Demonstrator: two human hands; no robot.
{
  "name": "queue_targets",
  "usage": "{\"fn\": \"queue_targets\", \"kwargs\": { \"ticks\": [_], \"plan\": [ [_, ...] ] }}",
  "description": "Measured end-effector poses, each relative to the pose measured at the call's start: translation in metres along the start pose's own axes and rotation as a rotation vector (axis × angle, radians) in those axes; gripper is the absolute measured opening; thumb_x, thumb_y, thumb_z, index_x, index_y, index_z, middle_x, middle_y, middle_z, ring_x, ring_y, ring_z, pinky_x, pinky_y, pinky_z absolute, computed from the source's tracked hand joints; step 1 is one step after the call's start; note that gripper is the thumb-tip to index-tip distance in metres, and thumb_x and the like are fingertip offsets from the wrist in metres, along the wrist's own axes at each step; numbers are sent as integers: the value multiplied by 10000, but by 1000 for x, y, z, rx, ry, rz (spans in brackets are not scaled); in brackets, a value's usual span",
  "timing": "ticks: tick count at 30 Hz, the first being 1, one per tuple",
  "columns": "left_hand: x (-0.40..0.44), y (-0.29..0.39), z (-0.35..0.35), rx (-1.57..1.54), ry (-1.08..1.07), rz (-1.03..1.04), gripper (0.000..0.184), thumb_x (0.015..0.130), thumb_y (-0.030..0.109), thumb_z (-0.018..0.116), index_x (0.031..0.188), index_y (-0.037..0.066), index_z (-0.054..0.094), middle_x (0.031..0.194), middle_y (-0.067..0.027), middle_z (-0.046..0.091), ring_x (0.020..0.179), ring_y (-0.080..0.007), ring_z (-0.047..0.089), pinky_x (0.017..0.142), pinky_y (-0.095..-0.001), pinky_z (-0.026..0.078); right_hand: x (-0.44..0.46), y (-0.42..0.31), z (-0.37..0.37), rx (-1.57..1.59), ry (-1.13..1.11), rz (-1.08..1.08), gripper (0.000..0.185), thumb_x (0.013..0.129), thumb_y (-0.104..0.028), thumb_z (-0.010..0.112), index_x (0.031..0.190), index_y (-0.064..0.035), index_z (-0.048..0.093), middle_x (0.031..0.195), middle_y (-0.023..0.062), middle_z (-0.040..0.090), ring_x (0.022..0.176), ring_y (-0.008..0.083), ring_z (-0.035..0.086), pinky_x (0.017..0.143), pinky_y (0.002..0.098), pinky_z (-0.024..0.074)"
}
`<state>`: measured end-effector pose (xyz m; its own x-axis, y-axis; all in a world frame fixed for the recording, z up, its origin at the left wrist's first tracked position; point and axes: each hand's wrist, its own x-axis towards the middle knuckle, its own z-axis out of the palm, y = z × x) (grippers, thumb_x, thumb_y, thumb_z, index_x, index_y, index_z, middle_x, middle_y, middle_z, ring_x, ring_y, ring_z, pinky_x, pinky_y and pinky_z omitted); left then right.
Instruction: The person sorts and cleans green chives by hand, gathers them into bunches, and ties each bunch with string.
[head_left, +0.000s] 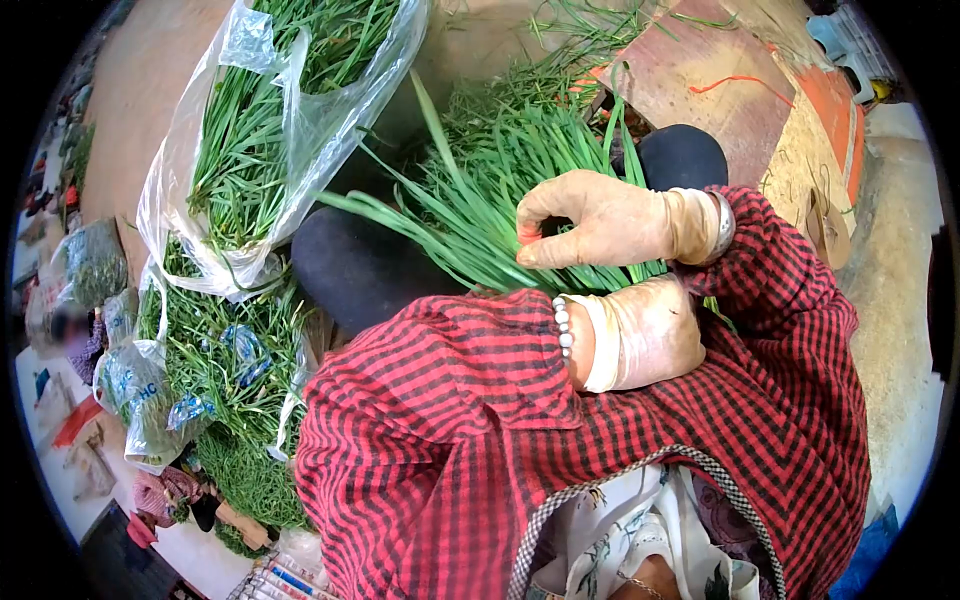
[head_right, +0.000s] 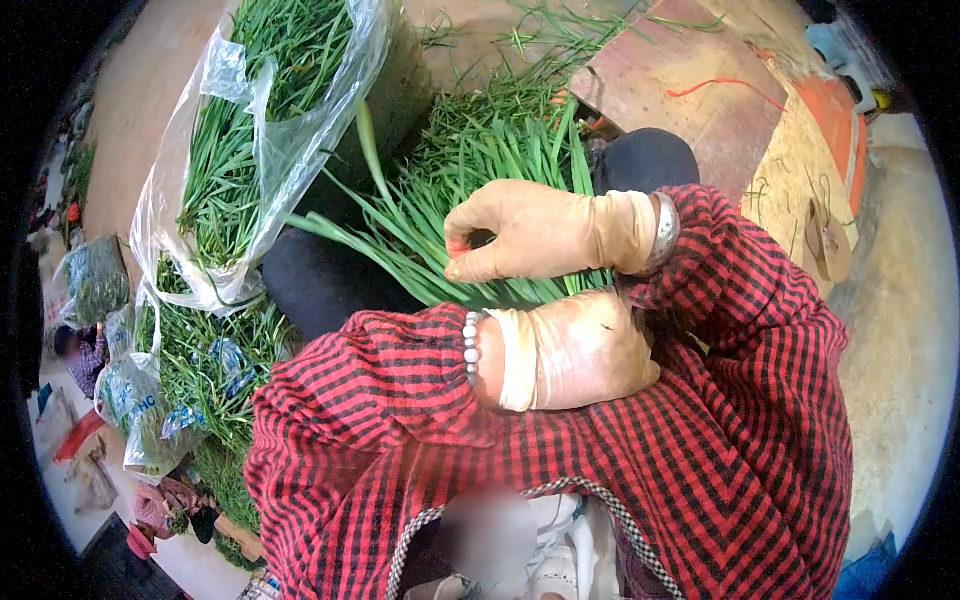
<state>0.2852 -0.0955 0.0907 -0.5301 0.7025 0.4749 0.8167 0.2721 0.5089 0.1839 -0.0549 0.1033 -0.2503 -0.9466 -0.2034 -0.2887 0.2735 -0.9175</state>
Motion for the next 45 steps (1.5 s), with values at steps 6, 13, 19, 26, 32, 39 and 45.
{"fn": "queue_targets", "kwargs": {
  "ticks": [6,13,19,26,32,39,45],
  "plan": [
    [-1,0,-4,-163,-41,6,51,656,117,631,665,105,680,647,-80,631,608,-279,650,518,-398,507,-8,-2,4,76,175,43,302,848,-297,664,882,1,633,762,124,633,744,177,591,713,325,476],
    [4,2,-9,-9,-236,96,90,730,190,588,740,114,635,665,-60,620,676,-256,650,594,-375,511,22,20,-14,43,515,43,264,862,-273,662,850,-10,638,728,49,616,710,146,589,681,305,490],
    [5,2,-20,-9,-206,86,96,712,213,593,735,124,622,682,-34,612,695,-229,627,665,-353,480,44,21,-68,464,648,147,260,908,-287,659,969,-37,622,750,19,621,692,118,656,605,241,546],
    [-11,-10,-57,-100,-54,-73,237,596,143,656,827,155,606,754,-31,579,807,-240,601,910,-436,445,-7,32,-110,472,810,-6,238,932,-298,634,976,-64,639,726,0,625,672,95,656,576,202,516],
    [-5,5,-36,-8,-201,0,206,619,161,657,820,137,615,749,-39,593,776,-239,617,708,-365,477,14,59,-83,-829,600,88,752,828,-505,619,1334,27,460,1335,259,494,1267,375,456,1074,420,357],
    [-5,9,-28,-10,-94,56,88,702,197,603,751,125,607,687,-51,581,696,-240,616,659,-351,479,68,60,-15,-784,-289,420,500,744,-384,678,1143,-86,639,987,155,685,961,331,641,835,424,493],
    [-10,7,-20,-22,-48,62,91,702,205,600,735,120,603,678,-42,577,688,-235,614,657,-350,480,67,93,-29,-556,154,347,338,786,-306,656,1008,-52,670,923,146,687,876,313,652,789,376,499]
  ]
}}
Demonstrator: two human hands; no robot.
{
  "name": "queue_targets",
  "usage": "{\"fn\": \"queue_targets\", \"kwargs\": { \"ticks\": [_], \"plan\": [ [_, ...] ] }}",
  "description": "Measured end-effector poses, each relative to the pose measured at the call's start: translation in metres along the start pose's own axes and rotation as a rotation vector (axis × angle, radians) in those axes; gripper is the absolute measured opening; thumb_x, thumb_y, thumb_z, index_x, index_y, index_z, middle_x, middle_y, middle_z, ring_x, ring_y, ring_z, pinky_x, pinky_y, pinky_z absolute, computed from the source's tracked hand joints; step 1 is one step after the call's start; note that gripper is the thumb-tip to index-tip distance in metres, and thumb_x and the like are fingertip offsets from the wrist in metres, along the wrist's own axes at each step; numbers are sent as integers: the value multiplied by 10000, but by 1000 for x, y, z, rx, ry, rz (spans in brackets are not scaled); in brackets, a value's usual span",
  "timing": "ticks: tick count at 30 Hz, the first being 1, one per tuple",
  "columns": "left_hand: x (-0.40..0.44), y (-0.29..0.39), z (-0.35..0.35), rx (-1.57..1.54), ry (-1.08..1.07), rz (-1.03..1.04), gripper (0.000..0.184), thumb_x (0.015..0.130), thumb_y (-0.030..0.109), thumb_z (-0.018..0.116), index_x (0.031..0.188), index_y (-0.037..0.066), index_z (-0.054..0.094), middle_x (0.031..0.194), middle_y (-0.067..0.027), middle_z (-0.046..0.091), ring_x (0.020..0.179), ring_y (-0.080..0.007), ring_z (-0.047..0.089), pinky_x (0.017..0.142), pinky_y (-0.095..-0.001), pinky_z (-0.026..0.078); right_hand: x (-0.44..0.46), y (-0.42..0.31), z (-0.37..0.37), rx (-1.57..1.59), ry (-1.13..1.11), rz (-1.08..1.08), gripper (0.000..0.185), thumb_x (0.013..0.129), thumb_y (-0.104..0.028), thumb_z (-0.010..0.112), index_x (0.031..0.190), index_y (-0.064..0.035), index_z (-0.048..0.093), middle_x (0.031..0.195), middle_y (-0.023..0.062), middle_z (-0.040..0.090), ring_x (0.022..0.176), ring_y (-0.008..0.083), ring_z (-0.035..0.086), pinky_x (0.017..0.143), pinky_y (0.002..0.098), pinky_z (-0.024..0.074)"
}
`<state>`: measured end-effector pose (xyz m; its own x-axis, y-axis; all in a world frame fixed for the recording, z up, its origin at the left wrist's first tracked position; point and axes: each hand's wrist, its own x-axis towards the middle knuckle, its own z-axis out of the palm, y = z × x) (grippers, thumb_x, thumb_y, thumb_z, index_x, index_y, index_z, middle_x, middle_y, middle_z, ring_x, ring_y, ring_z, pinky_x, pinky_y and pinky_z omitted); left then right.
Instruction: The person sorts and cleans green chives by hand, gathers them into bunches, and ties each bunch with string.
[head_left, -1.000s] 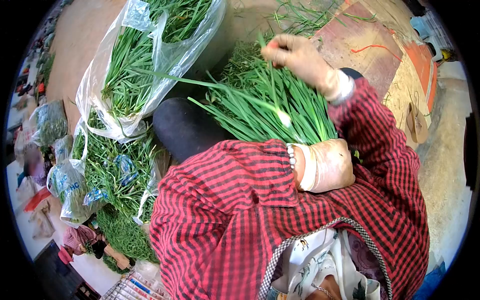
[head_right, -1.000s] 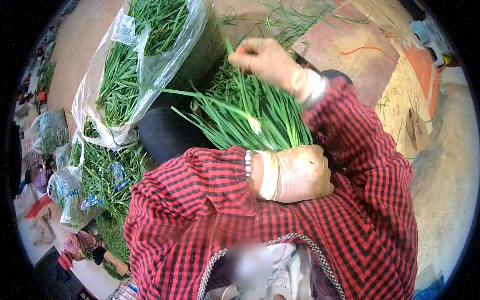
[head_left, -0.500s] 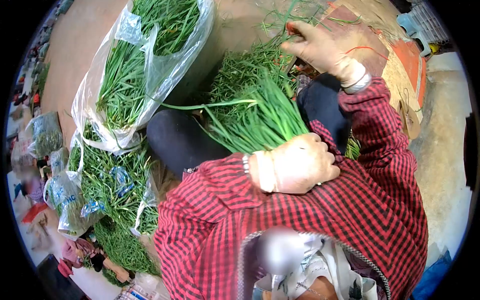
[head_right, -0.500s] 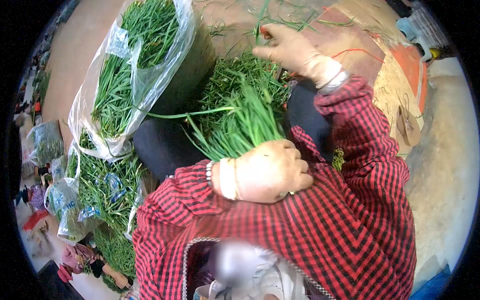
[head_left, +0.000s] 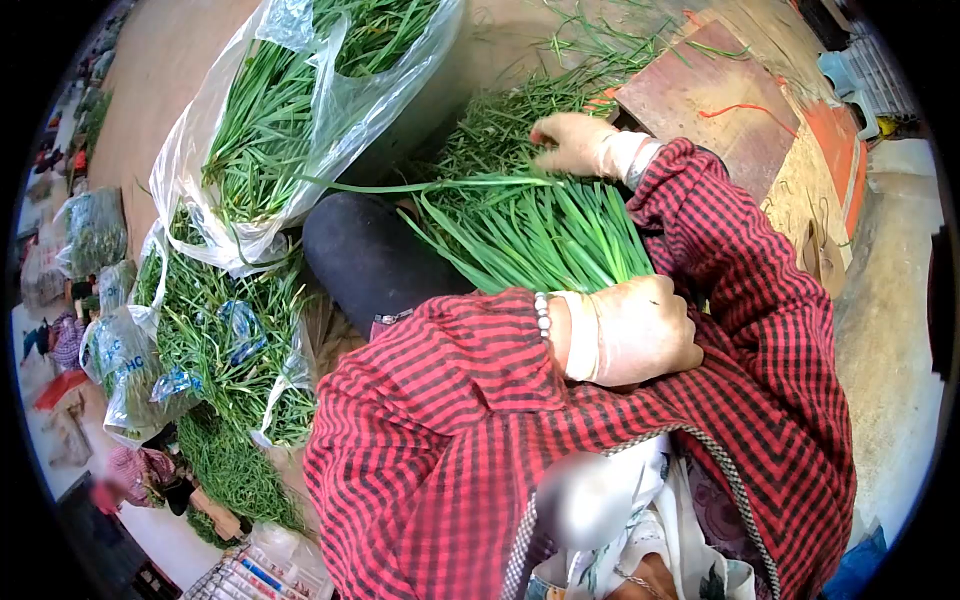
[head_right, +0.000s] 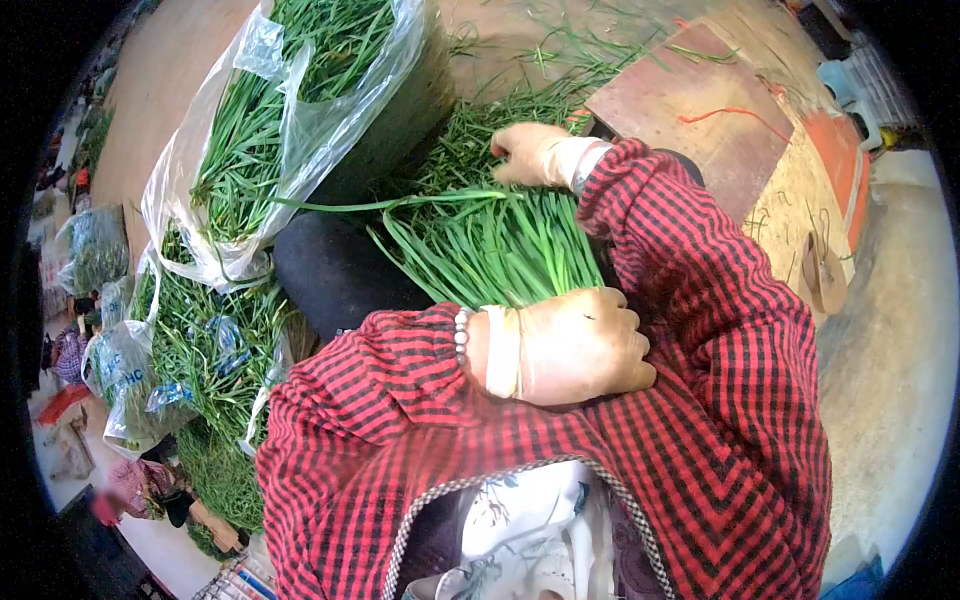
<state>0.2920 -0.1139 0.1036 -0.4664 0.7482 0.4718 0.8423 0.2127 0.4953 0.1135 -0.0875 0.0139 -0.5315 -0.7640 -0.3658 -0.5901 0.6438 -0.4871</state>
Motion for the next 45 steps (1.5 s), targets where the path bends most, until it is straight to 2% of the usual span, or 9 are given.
{"fn": "queue_targets", "kwargs": {
  "ticks": [3,13,17,20,25,29,35,38,45],
  "plan": [
    [-1,-3,2,-46,30,18,89,707,197,593,730,112,604,682,-46,586,689,-236,615,649,-341,482,3,-13,-10,124,146,-164,305,848,-296,606,977,-29,676,918,157,694,878,307,659,795,369,503],
    [3,-5,3,-212,-122,-13,98,692,158,620,731,71,641,702,-132,642,683,-310,659,607,-399,531,-10,-102,-2,358,-78,-543,420,836,-446,613,945,-50,698,948,177,670,936,343,630,821,414,487],
    [2,-6,7,-236,-160,-64,103,688,140,639,761,97,698,776,-114,684,756,-303,682,677,-405,542,2,-105,23,-15,-36,-586,606,753,-550,659,1066,-31,669,1056,201,643,1011,372,607,910,418,473],
    [-1,-6,9,-261,-166,-87,97,686,133,644,761,100,694,804,-115,688,775,-305,683,677,-400,544,10,-109,23,103,-317,-179,729,728,-494,700,1221,25,563,1071,209,640,1022,362,610,914,406,474],
    [-7,-8,24,-230,-92,-75,59,691,141,639,731,119,676,768,-98,672,751,-293,677,646,-388,535,7,-99,24,281,-421,-215,902,742,-282,761,1425,66,286,956,122,657,830,210,609,756,301,480],
    [-8,-10,28,-203,-45,-47,49,707,146,620,715,151,669,725,-72,646,695,-269,661,600,-378,513,7,-89,22,681,-386,-133,760,834,-140,661,1429,98,254,910,84,698,873,130,621,798,260,472],
    [-3,-7,13,-179,-52,-31,13,676,130,628,677,120,620,660,-87,611,655,-283,643,575,-385,502,10,-84,11,948,-348,-32,616,884,-147,623,1382,83,342,913,76,701,847,117,636,769,242,487],
    [-5,-8,12,-210,10,-25,23,670,131,631,664,117,614,644,-86,601,633,-284,635,563,-390,501,12,-87,-2,1112,-197,18,313,929,-189,610,1150,6,507,899,96,702,819,144,668,716,266,525],
    [-8,-15,22,-118,27,55,45,645,126,631,659,107,593,585,-101,544,560,-287,593,512,-378,473,26,-82,-39,1281,135,26,215,949,-210,589,1060,-37,524,888,98,702,817,165,682,714,290,545]
  ]
}}
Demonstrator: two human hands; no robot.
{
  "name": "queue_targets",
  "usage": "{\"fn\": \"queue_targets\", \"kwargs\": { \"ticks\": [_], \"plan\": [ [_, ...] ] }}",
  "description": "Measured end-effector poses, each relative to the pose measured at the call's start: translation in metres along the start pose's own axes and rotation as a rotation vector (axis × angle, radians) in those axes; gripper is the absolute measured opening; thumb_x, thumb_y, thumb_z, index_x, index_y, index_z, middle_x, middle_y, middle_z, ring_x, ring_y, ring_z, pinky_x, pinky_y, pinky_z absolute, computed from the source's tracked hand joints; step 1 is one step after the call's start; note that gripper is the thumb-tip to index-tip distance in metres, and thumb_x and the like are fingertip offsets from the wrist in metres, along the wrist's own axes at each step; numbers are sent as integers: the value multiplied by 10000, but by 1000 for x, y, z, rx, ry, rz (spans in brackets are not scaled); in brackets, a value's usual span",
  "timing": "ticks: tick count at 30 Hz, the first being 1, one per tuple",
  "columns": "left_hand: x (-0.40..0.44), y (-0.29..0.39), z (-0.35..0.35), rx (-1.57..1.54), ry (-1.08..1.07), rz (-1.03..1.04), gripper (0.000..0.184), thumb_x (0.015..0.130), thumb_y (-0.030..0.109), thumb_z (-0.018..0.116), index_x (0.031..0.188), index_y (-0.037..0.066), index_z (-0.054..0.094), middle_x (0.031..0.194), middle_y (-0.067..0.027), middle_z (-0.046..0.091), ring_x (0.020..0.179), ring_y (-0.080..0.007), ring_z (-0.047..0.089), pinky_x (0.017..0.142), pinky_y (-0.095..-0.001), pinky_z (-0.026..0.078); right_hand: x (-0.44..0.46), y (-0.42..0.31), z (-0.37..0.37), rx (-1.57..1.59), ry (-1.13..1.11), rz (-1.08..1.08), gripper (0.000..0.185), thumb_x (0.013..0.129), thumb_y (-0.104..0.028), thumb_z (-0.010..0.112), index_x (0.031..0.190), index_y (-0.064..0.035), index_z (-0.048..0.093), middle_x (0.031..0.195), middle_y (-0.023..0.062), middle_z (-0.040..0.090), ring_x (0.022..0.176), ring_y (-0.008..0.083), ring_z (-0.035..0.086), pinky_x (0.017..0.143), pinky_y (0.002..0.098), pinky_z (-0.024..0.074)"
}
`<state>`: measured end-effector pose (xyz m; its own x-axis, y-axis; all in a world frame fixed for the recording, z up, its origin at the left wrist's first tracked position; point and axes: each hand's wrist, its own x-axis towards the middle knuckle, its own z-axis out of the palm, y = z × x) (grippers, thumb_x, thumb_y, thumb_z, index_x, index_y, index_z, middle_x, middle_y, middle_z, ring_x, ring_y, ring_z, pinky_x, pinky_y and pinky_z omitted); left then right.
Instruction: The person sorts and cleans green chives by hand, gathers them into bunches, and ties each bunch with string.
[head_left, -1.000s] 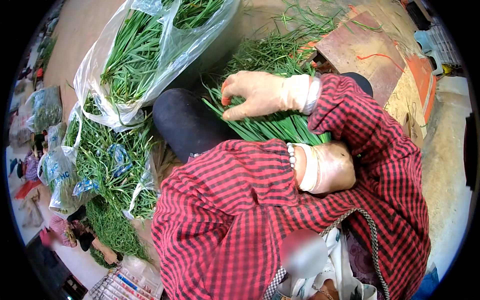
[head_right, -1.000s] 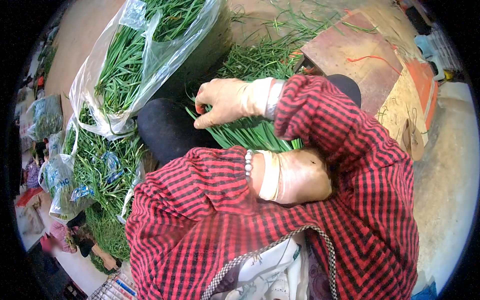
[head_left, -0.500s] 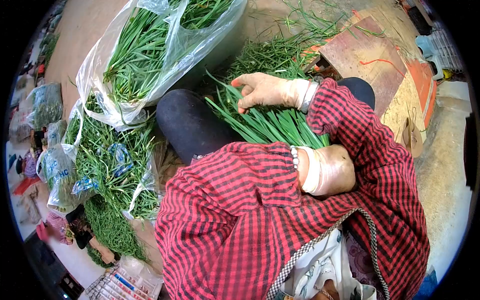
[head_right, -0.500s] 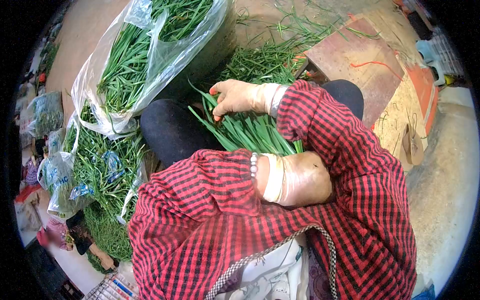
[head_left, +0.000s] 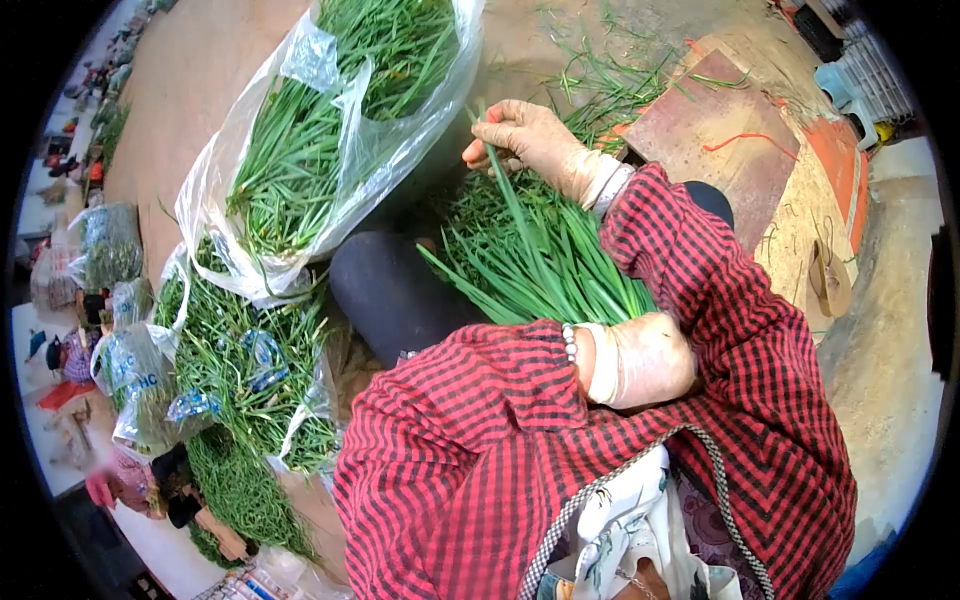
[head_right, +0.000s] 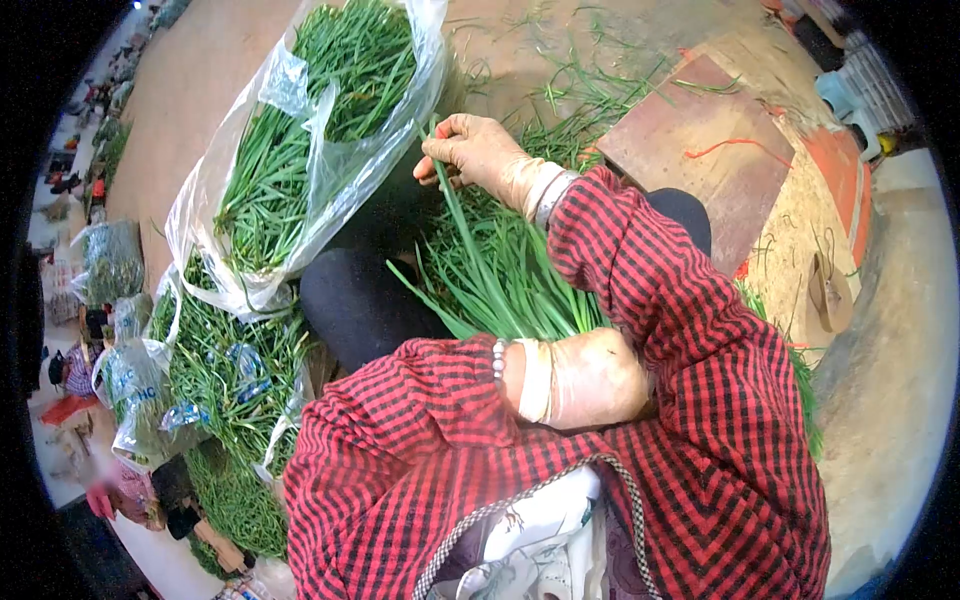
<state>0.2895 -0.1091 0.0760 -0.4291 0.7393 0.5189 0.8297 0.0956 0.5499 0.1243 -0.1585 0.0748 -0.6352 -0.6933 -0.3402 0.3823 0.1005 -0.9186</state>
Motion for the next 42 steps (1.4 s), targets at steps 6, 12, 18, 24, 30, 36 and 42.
{"fn": "queue_targets", "kwargs": {
  "ticks": [6,12,18,24,30,36,42],
  "plan": [
    [10,6,-18,128,-87,-12,101,685,176,609,750,102,589,690,-59,586,675,-240,629,616,-362,496,18,-8,-34,-66,154,-107,258,923,-254,635,1051,-32,606,847,44,711,776,102,657,673,237,492],
    [16,12,-26,235,-281,-52,174,685,192,613,843,123,586,730,-56,578,736,-243,623,665,-364,491,37,13,-121,-727,313,-188,442,846,-337,656,1123,7,651,966,115,712,904,188,658,860,305,486],
    [9,-18,-114,-37,120,-303,246,620,83,683,858,91,620,829,-80,613,754,-300,609,677,-387,501,-45,-17,-139,-214,-92,-344,972,863,-533,632,1523,-66,93,1526,151,285,1425,248,258,1155,394,222],
    [67,-23,-204,-117,602,-436,365,728,-86,643,1067,25,570,986,-62,641,924,-145,618,845,-298,516,-111,-47,-53,-281,-68,-999,1242,589,-399,899,1492,-28,130,1488,222,265,1403,354,247,1166,409,199],
    [190,-9,-244,132,729,-82,383,781,77,681,1151,6,610,1002,-96,664,901,-180,635,838,-296,503,-114,-166,-102,-345,202,-1503,1059,579,-173,887,1422,-49,258,1310,132,477,1205,242,473,1027,364,407],
    [273,-66,-203,-653,723,192,490,779,157,689,1206,-15,520,1028,-115,639,881,-214,644,832,-358,537,-204,-208,-195,-1002,512,-1103,643,758,-89,706,1319,4,407,1063,126,610,961,213,623,863,315,519],
    [295,-189,-66,-1530,818,-119,462,759,-43,653,1193,47,521,941,-97,667,823,-185,643,779,-311,535,-235,-118,-282,-1350,828,-544,867,671,-86,750,1439,-52,348,1234,185,577,1161,281,583,968,347,471]
  ]
}}
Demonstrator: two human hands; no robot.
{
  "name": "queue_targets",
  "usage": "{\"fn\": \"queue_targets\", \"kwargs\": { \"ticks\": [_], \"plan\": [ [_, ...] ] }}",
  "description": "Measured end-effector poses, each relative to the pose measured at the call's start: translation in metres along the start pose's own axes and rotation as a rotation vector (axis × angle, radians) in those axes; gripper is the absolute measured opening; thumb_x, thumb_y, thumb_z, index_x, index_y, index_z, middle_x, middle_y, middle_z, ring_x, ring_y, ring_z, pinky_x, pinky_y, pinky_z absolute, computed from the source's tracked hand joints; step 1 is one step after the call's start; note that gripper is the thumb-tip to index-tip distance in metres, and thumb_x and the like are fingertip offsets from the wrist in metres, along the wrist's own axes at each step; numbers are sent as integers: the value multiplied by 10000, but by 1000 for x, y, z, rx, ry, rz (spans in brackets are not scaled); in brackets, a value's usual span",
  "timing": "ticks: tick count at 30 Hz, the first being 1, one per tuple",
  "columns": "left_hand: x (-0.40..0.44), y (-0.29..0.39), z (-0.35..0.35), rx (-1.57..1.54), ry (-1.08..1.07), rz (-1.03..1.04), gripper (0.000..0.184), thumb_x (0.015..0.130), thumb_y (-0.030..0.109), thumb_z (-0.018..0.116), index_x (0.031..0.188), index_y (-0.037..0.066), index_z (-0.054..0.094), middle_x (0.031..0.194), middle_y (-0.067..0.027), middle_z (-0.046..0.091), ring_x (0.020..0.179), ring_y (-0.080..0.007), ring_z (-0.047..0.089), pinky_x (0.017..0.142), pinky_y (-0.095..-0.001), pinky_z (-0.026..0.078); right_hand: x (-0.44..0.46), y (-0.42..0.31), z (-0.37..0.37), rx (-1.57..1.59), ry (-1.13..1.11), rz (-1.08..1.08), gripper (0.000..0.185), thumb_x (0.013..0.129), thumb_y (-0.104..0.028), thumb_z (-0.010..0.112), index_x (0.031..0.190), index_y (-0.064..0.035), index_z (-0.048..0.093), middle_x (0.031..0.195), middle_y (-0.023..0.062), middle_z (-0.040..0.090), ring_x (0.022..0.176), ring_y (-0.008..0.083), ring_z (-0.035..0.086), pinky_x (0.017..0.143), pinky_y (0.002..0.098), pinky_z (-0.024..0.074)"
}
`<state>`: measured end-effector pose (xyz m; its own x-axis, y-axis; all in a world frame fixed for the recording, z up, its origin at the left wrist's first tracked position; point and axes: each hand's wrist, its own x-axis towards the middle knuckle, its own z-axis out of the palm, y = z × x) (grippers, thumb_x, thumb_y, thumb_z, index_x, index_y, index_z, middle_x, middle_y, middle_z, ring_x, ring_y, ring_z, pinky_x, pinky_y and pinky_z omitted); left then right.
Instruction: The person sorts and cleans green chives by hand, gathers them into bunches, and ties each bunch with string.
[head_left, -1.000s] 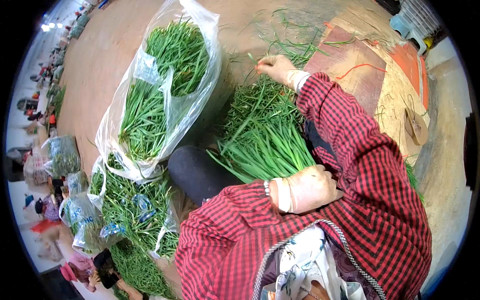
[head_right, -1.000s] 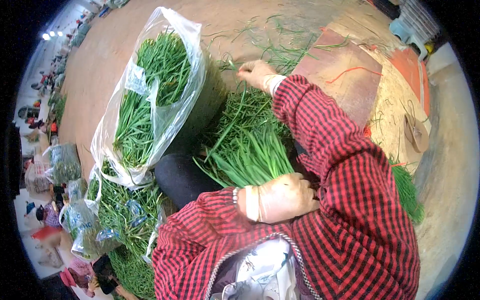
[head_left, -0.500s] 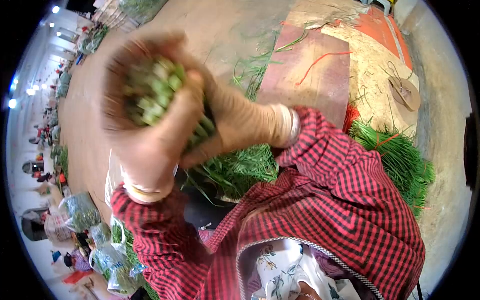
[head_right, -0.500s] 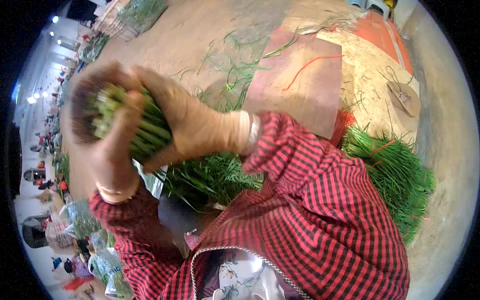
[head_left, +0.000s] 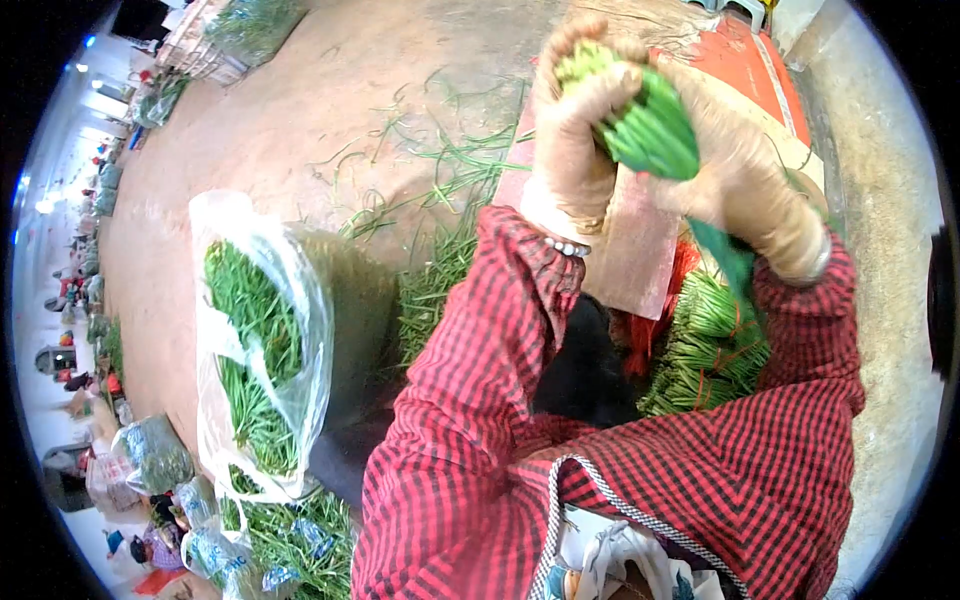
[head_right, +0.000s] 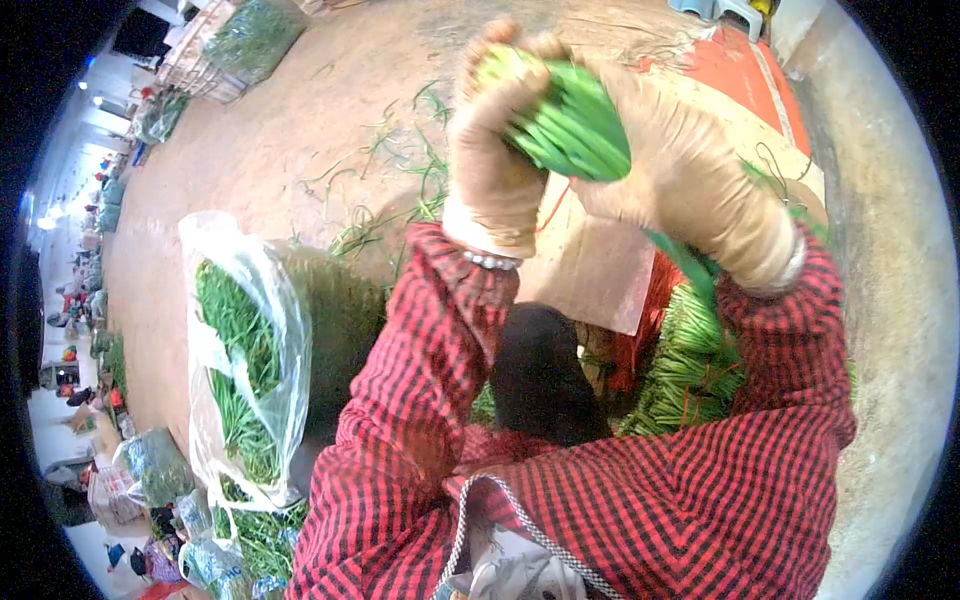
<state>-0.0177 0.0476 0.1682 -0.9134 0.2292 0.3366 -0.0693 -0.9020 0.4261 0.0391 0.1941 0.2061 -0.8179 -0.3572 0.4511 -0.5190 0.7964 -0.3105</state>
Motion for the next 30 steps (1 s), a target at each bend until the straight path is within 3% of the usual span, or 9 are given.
{"fn": "queue_targets", "kwargs": {
  "ticks": [6,10,11,12,14,17,22,26,30],
  "plan": [
    [37,-42,-109,206,157,-209,762,745,-1,707,1405,94,337,1150,-162,589,1030,-250,591,940,-380,490,7,80,117,35,-67,252,701,711,-312,718,1294,-24,457,1091,192,623,1034,347,615,872,418,504],
    [33,-39,-177,554,545,-214,905,830,163,714,1500,26,121,1351,-208,463,1210,-270,490,1026,-382,396,28,126,194,41,-274,476,690,652,-390,707,1209,-29,520,1049,192,650,1004,352,630,876,435,498],
    [21,-37,-186,862,671,-223,856,863,247,687,1474,-16,148,1380,-218,435,1237,-272,472,1037,-379,387,32,135,206,-48,-393,541,682,630,-394,712,1182,-34,539,1039,192,657,989,353,636,873,432,499],
    [2,-40,-192,1012,685,-223,671,874,289,671,1373,-35,360,1258,-209,547,1126,-248,554,951,-370,446,37,136,208,-45,-396,545,682,630,-394,712,1182,-34,539,1039,192,657,989,353,636,873,432,499],
    [-41,-52,-190,1172,475,-270,455,846,335,696,1143,15,569,1006,-145,661,907,-247,641,800,-386,496,45,132,206,-13,-486,548,662,622,-376,685,1154,-6,550,1084,223,634,1046,365,604,901,428,483],
    [-71,-66,-194,1911,-42,-113,264,756,302,718,926,117,639,799,-111,630,757,-336,616,669,-447,475,43,135,212,-25,-489,523,656,623,-373,693,1151,-11,547,1063,226,645,1006,372,622,886,437,487],
    [-88,-63,-177,2066,-76,-422,155,800,213,600,866,97,679,875,-162,671,839,-363,644,773,-461,493,37,100,196,44,-667,521,708,637,-391,697,1179,26,516,998,234,656,975,358,640,870,421,499],
    [-104,-45,-180,1980,-122,-574,228,761,274,621,853,76,685,853,-190,671,841,-367,646,784,-450,499,8,58,232,-385,-486,326,1014,660,-547,724,1405,23,340,1163,182,577,1101,335,589,906,443,474],
    [-102,-44,-180,1993,-143,-572,268,728,288,646,882,72,678,844,-177,672,836,-362,652,780,-459,501,8,62,231,-321,-424,324,1062,674,-567,712,1462,-5,276,1292,217,511,1204,337,523,989,423,429]
  ]
}}
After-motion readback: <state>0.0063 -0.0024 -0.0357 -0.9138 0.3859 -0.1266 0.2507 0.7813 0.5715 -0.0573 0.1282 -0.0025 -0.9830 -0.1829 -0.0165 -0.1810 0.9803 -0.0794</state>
